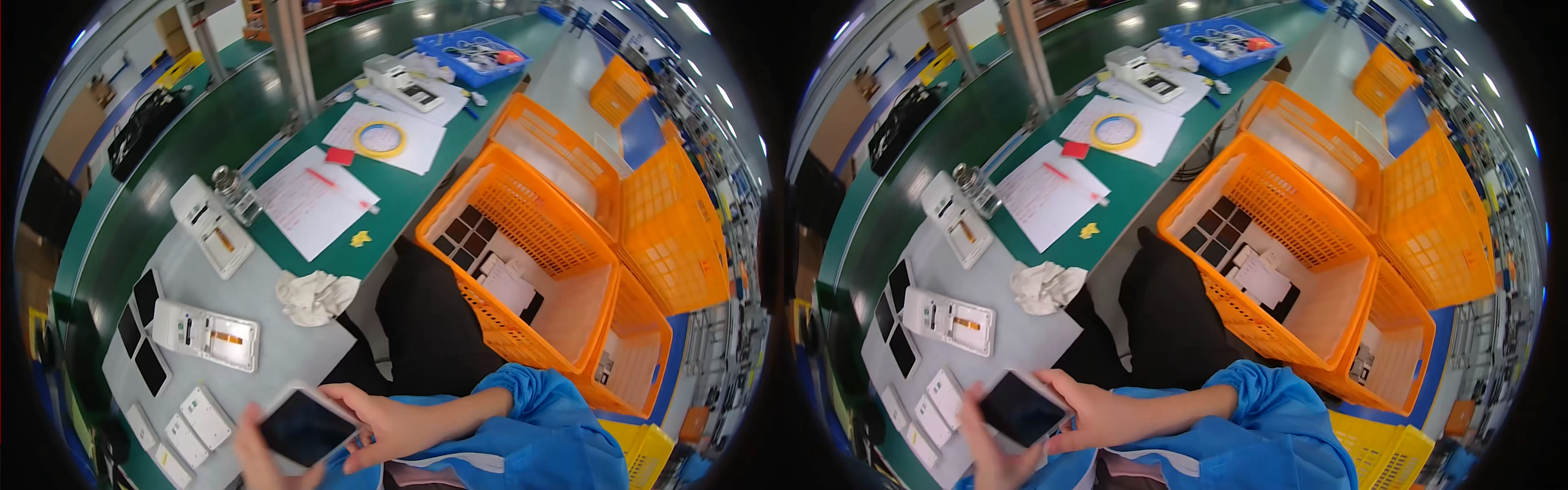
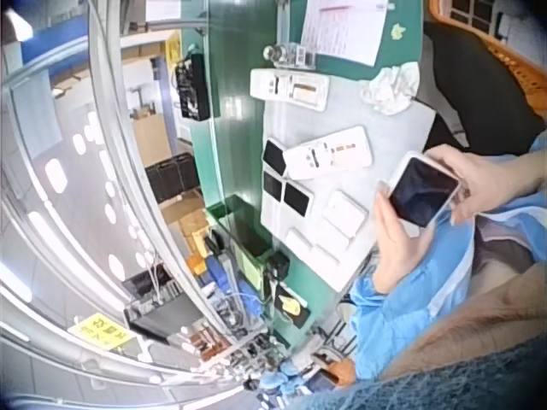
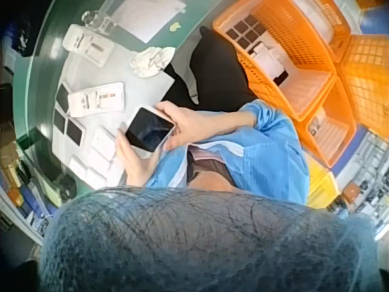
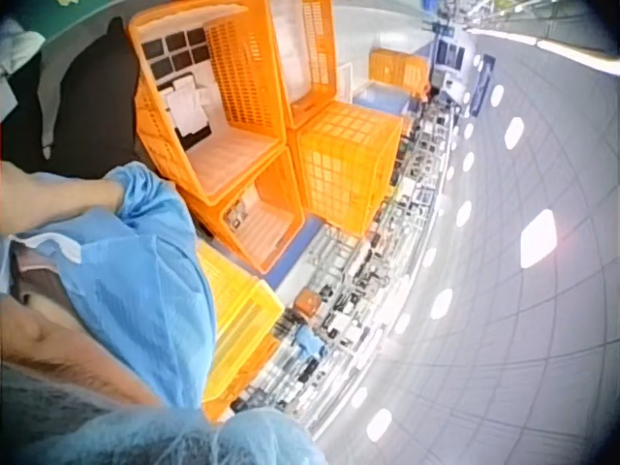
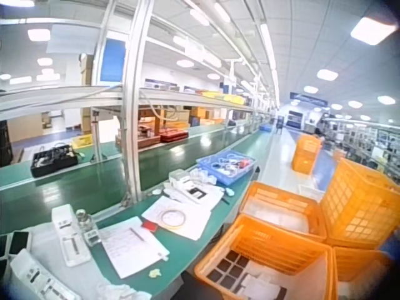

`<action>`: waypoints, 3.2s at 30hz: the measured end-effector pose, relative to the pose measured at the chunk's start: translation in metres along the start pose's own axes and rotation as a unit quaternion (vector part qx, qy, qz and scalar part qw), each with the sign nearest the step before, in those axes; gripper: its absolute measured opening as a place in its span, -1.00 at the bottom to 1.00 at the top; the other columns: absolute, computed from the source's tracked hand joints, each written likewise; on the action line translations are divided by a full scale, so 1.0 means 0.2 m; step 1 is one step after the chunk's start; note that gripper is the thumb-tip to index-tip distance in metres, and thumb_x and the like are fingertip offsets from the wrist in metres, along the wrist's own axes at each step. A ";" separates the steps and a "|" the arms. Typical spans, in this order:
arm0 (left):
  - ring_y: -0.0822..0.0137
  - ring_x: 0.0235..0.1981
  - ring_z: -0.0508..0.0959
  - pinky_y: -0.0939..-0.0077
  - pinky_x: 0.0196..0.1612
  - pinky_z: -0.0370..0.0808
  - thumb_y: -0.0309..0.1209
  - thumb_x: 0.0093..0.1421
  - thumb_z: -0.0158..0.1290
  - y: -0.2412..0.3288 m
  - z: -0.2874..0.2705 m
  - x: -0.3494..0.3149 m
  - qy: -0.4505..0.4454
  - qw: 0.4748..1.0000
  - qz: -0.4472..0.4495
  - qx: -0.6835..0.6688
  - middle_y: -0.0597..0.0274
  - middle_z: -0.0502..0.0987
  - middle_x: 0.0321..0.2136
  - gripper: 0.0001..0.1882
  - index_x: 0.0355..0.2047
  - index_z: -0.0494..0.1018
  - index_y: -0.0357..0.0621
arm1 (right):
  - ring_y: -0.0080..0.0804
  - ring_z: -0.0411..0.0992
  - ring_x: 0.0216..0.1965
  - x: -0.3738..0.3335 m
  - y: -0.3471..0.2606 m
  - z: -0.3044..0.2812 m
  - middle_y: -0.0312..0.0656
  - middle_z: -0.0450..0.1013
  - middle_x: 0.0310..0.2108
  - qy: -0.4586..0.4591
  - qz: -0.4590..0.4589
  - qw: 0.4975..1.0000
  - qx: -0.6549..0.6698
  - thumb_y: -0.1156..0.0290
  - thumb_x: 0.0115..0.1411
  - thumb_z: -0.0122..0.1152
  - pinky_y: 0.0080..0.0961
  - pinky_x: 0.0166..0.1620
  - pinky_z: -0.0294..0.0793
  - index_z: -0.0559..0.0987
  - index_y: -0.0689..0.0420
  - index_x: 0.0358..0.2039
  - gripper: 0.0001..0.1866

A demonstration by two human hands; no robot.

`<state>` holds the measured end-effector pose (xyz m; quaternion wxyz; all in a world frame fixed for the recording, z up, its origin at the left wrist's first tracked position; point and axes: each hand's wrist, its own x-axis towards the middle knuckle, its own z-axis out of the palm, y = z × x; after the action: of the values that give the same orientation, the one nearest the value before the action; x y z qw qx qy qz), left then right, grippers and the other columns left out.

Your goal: The person inspects and cleans electronic device components with a cleaning cloth and alcohol, then sorts them into component bins. The person logs progress on a paper log with a pen.

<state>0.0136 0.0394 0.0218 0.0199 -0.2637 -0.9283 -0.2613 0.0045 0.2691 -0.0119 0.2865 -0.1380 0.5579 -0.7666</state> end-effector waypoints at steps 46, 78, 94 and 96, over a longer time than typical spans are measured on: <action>0.20 -0.05 0.52 0.44 -0.01 0.51 -0.58 0.34 -0.27 -0.05 0.10 0.15 -0.329 0.581 -0.227 -0.709 0.00 0.25 0.17 -0.34 0.36 -0.29 -0.10 | -0.48 0.54 -0.26 -0.26 -0.11 -0.37 -0.11 0.50 -0.17 -0.082 0.132 0.988 -0.002 0.47 0.34 -0.13 -0.63 -0.17 0.54 0.13 0.23 0.28 -0.49; 0.10 0.02 0.49 0.37 0.04 0.48 -0.47 0.35 -0.22 0.00 0.15 0.07 -0.271 0.579 -0.117 -0.760 -0.12 0.07 0.27 -0.24 0.33 -0.49 -0.10 | -0.36 0.56 -0.43 -0.25 -0.05 -0.37 0.04 0.52 -0.26 0.008 -0.074 0.992 0.106 0.37 0.34 -0.04 -0.59 -0.39 0.55 0.36 0.40 0.10 -0.58; 0.37 0.05 0.28 0.53 0.10 0.21 -0.20 -0.05 0.35 0.00 0.22 0.14 -0.214 0.716 -0.140 -0.650 0.23 0.24 -0.04 0.09 0.34 -0.09 -0.21 | -0.54 0.50 -0.48 -0.11 -0.06 -0.25 -0.13 0.52 -0.34 0.205 0.126 0.950 0.201 0.23 0.40 -0.25 -0.67 -0.44 0.51 0.44 0.37 -0.03 -0.55; 0.42 -0.04 0.27 0.57 0.03 0.20 -0.19 -0.01 0.32 0.02 0.22 0.14 -0.204 0.703 -0.145 -0.665 0.27 0.24 -0.08 0.04 0.33 -0.06 -0.23 | -0.50 0.50 -0.52 -0.10 -0.06 -0.25 -0.10 0.52 -0.37 0.174 0.131 0.961 0.173 0.24 0.41 -0.29 -0.65 -0.47 0.51 0.44 0.38 -0.05 -0.54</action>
<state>-0.0050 0.0771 -0.0089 -0.3890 -0.1173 -0.5213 -0.7504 -0.0090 0.3232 -0.0154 0.3027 0.1230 0.4712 -0.8193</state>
